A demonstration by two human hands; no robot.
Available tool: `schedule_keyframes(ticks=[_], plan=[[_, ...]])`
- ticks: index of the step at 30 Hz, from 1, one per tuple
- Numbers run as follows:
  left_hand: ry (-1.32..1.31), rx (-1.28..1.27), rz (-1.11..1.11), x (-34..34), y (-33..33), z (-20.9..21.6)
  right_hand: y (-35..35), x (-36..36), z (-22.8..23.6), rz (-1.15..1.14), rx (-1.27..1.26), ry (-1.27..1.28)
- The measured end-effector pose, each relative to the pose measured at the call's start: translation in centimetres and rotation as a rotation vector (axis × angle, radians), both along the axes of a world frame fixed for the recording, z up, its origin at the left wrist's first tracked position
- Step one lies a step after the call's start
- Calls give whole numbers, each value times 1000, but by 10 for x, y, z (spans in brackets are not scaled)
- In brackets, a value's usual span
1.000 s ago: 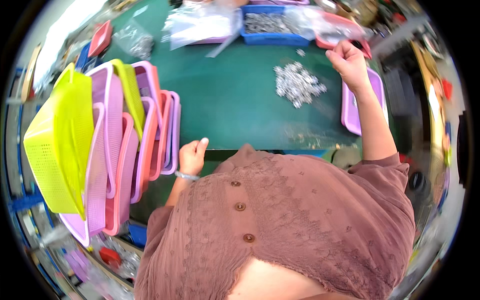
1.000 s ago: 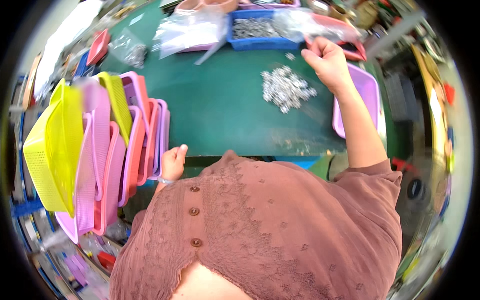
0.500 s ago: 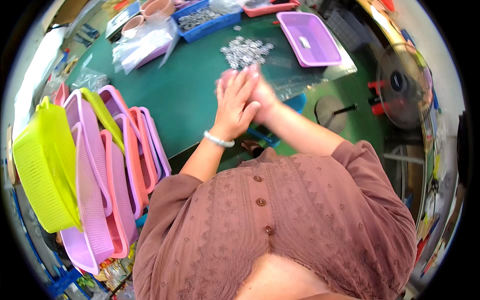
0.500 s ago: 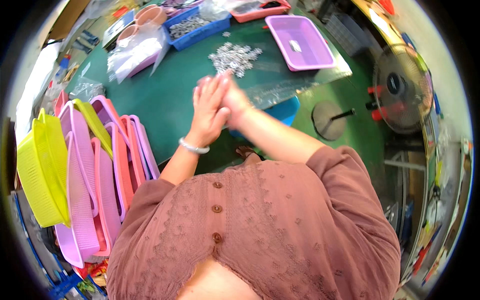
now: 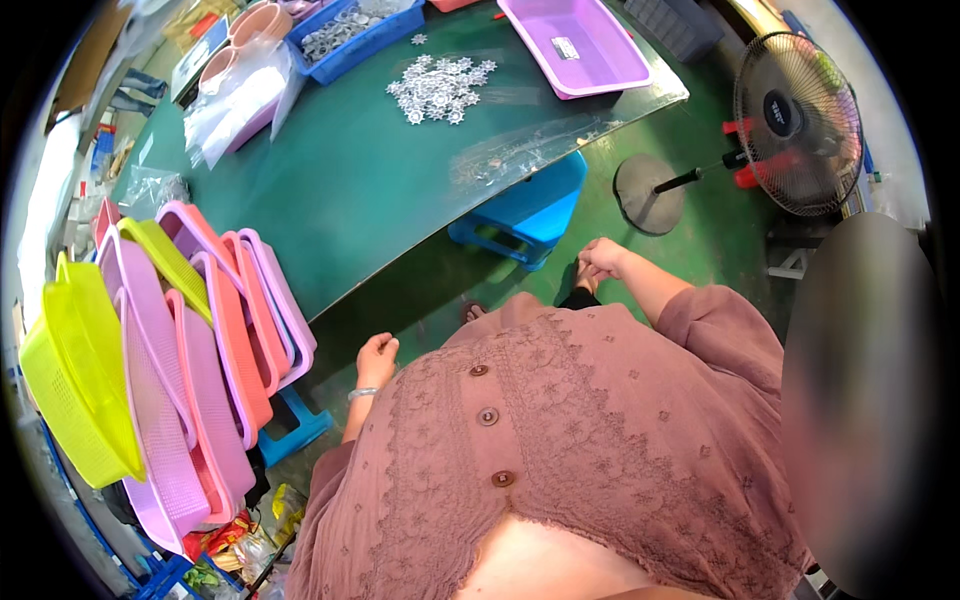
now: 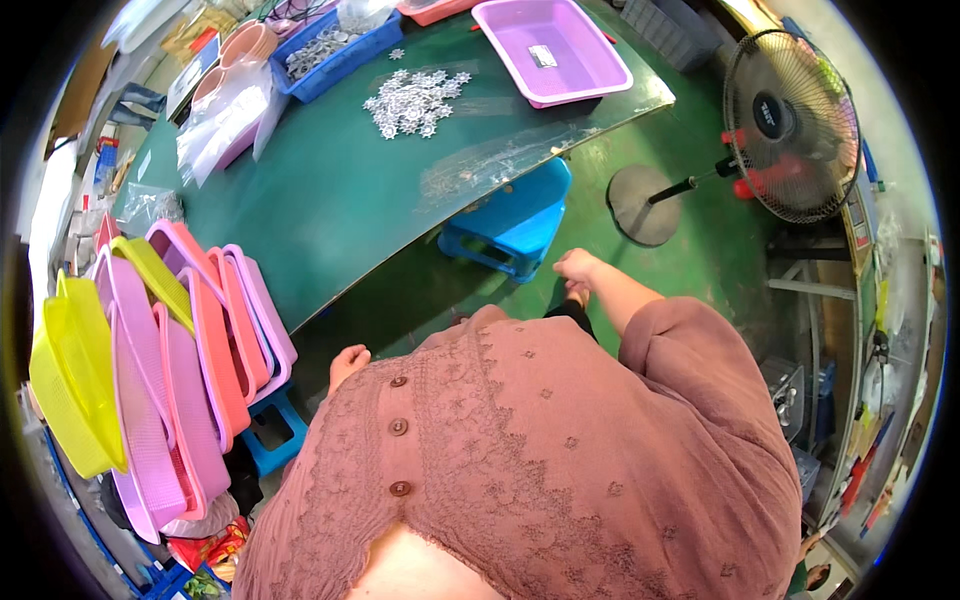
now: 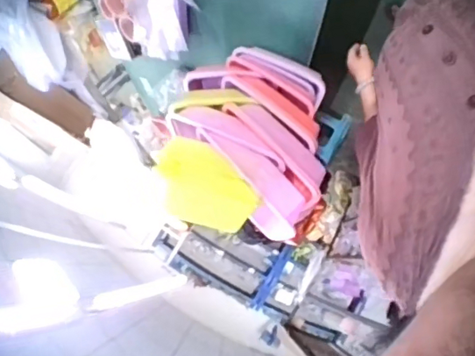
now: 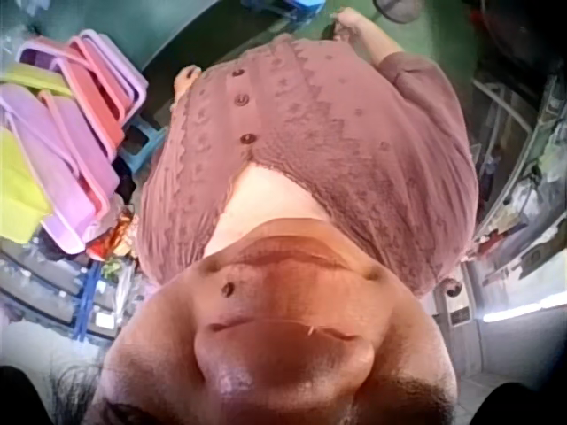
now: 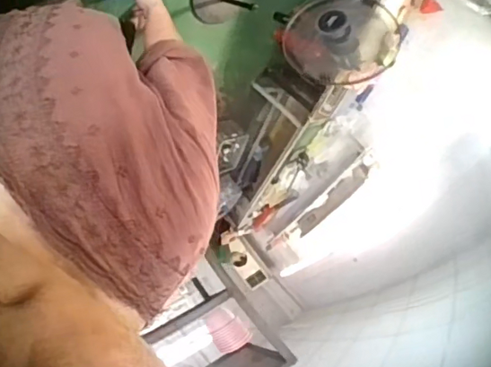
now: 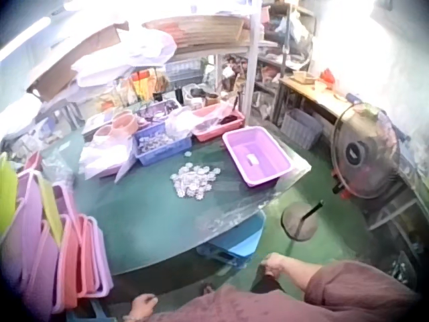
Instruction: The person picks up small metal components from a bin and places them into a plastic bag. They then walk to another table and place the bagged components on the table. The person continues to handle and organize various small metal parts and plastic bags.
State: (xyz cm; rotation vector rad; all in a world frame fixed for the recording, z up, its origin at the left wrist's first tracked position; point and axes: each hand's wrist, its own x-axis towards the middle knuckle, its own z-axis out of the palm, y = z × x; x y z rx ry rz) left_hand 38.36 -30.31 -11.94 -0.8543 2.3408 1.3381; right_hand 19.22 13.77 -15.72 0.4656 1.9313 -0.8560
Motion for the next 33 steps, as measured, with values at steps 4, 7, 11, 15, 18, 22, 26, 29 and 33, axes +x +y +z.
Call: schedule_keyframes(ticks=[4,7,11,15,18,22,26,29,33], plan=[[-98,74,7,-10,25,-16,61,-40,-83,248,124,128],[-117,34,86,-24,47,-7,77,-90,-102,329,166,209],[-141,-20,156,-25,89,2,90,-152,-141,366,164,314],[-226,21,119,-24,127,2,71,-214,-156,726,251,239],[-284,-17,-4,-62,126,-16,100,-245,-259,828,154,592],[-267,-99,-175,-79,99,-56,67,-281,-248,770,290,403],[-215,-129,-74,-87,69,-21,62,-275,-259,1041,379,344],[-214,-112,-30,-69,44,-15,66,-242,-273,1437,432,252],[-233,-147,-49,-37,15,-18,31,-151,-233,1479,391,-107]])
